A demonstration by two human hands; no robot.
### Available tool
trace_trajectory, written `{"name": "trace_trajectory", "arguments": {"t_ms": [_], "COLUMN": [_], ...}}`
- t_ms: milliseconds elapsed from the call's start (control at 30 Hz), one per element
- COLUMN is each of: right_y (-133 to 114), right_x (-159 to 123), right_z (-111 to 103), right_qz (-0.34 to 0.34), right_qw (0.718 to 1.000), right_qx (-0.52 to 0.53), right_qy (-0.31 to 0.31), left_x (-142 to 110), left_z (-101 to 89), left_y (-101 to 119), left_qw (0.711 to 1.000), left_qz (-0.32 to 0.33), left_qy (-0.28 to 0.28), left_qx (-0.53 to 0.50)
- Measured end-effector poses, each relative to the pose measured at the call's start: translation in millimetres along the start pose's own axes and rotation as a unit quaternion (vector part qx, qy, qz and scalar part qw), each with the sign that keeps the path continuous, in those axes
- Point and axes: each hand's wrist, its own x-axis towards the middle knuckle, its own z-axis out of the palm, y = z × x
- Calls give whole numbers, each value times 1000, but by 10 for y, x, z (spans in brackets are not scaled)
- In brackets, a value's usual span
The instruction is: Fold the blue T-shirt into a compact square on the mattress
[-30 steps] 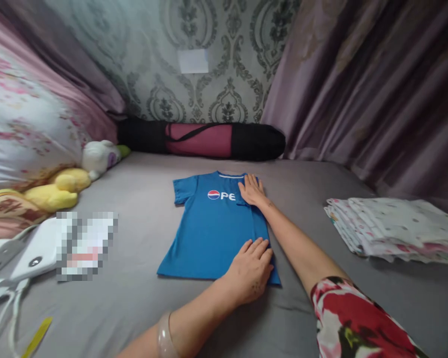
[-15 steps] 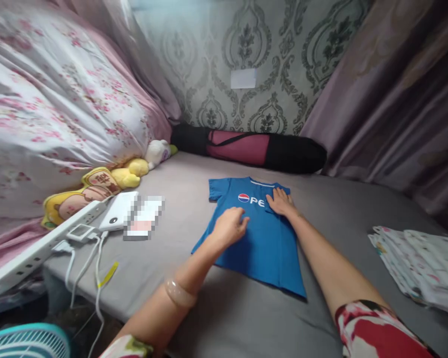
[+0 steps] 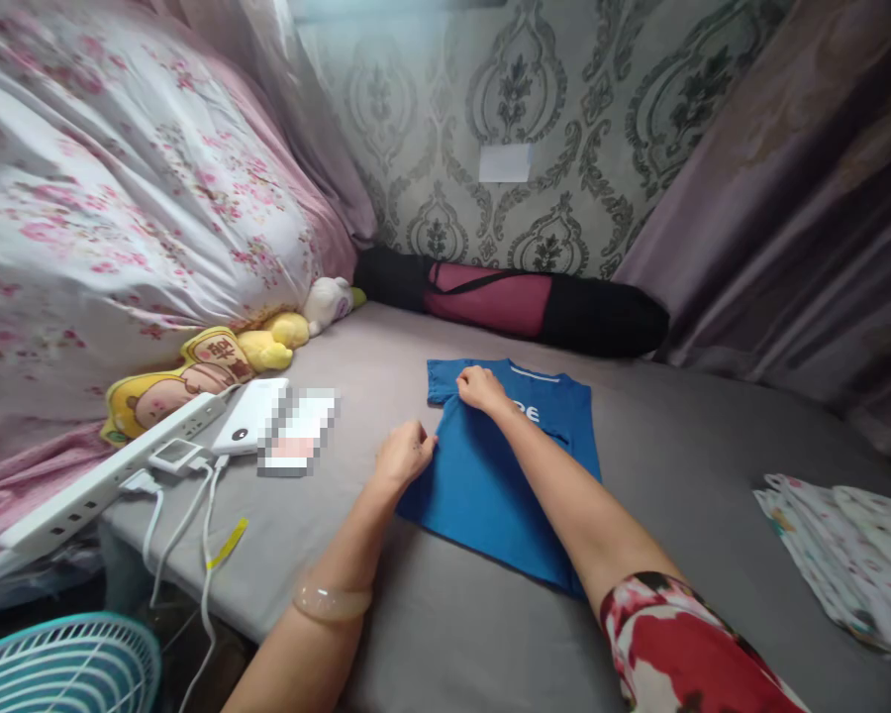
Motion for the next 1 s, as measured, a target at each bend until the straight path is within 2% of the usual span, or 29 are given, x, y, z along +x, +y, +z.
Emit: {"name": "trace_trajectory", "arguments": {"t_ms": [167, 300, 433, 533, 667, 800, 900, 1000], "right_y": [-439, -609, -640, -608, -489, -284, -94, 119], "right_x": [143, 243, 339, 394, 463, 513, 488, 400], "right_z": [200, 318, 429, 456, 412, 316, 213, 111], "right_qz": [16, 55, 78, 90, 108, 148, 171, 180], "right_qw": [1000, 998, 994, 989, 977, 939, 892, 841], "right_qx": [12, 24, 61, 106, 179, 307, 415, 503], "right_qy": [3, 20, 54, 51, 40, 41, 60, 86], "left_x": [-10, -11, -16, -27, -43, -49, -55, -81], "left_z": [-42, -80, -92, -90, -91, -95, -111, -130], "left_y": [-32, -28, -6, -3, -12, -8, 14, 53], "left_qw": [999, 998, 997, 997, 995, 992, 988, 988], "left_qz": [17, 1, 16, 36, 29, 27, 48, 84], "left_qy": [-32, -70, -79, -66, -50, -77, -121, -119], "left_qx": [6, -1, -15, -35, -79, -97, -82, -59]}}
